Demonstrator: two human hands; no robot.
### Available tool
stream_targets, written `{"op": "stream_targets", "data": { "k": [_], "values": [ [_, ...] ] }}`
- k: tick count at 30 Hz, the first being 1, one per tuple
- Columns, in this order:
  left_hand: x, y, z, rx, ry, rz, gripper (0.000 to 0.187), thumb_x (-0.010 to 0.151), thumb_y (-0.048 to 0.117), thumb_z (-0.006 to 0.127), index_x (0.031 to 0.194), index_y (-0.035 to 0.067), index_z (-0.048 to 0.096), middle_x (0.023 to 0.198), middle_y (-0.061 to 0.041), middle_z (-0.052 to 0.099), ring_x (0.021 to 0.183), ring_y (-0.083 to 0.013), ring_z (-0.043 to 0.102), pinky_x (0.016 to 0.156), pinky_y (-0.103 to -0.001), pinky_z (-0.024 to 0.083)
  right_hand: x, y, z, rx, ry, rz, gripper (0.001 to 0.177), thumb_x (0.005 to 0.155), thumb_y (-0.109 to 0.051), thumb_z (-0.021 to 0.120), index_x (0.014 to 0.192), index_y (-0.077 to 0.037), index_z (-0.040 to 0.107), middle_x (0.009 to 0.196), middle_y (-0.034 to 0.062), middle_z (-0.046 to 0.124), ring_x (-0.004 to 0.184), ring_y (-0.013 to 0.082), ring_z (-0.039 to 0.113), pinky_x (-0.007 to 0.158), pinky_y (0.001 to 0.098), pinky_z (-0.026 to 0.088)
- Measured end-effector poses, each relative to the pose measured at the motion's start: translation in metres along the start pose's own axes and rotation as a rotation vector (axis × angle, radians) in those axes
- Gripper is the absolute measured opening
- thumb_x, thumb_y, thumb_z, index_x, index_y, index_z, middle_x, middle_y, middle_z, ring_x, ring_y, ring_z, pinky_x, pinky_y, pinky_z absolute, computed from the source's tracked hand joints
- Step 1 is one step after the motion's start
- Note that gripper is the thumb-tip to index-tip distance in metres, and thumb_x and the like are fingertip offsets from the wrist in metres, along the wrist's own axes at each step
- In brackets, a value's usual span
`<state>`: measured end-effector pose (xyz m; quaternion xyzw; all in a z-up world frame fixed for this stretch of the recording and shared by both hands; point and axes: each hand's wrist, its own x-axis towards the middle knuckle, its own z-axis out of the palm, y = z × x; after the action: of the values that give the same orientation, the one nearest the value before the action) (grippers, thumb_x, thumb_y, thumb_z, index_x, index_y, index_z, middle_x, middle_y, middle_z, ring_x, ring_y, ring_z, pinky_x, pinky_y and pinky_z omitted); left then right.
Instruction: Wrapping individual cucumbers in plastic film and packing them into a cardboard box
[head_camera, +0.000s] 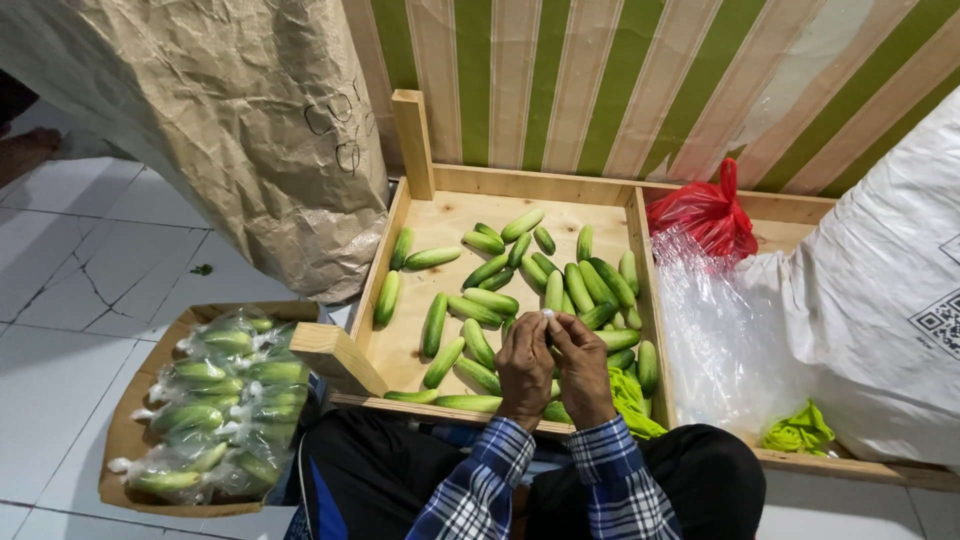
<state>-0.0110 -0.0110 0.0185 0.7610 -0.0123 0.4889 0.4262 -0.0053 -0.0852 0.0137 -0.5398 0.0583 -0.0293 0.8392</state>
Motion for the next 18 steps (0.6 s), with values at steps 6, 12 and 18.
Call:
{"op": "stream_targets", "data": {
  "k": [6, 12, 18],
  "values": [
    [-0.005, -0.006, 0.004, 0.005, -0.029, -0.118, 0.01, 0.101, 0.021, 0.064, 0.097, 0.015, 0.07, 0.085, -0.001, 0.073, 0.076, -0.023, 0.075, 0.066, -0.033, 0.062, 0.002, 0.007, -0.003, 0.03, -0.031, -0.058, 0.025, 0.093, -0.003, 0.071, 0.117, 0.003, 0.071, 0.1, 0.0131, 0.074, 0.09, 0.0173, 0.07, 0.084, 0.0335, 0.059],
    [-0.009, -0.014, 0.007, -0.064, -0.063, -0.277, 0.016, 0.103, 0.024, 0.061, 0.094, 0.015, 0.07, 0.078, -0.004, 0.073, 0.073, -0.0288, 0.075, 0.061, -0.036, 0.061, 0.0, 0.007, -0.006, 0.078, 0.033, -0.049, 0.049, 0.09, 0.002, 0.073, 0.132, 0.004, 0.048, 0.11, 0.0195, 0.072, 0.09, 0.0206, 0.072, 0.084, 0.0324, 0.06],
    [-0.008, -0.009, 0.004, -0.098, -0.085, -0.399, 0.015, 0.102, 0.022, 0.059, 0.093, 0.014, 0.067, 0.071, -0.007, 0.072, 0.067, -0.0285, 0.075, 0.06, -0.038, 0.061, -0.003, 0.003, 0.001, 0.119, 0.073, -0.062, 0.054, 0.088, 0.002, 0.075, 0.133, 0.005, 0.045, 0.109, 0.022, 0.073, 0.087, 0.0226, 0.075, 0.078, 0.0302, 0.062]
  ]
}}
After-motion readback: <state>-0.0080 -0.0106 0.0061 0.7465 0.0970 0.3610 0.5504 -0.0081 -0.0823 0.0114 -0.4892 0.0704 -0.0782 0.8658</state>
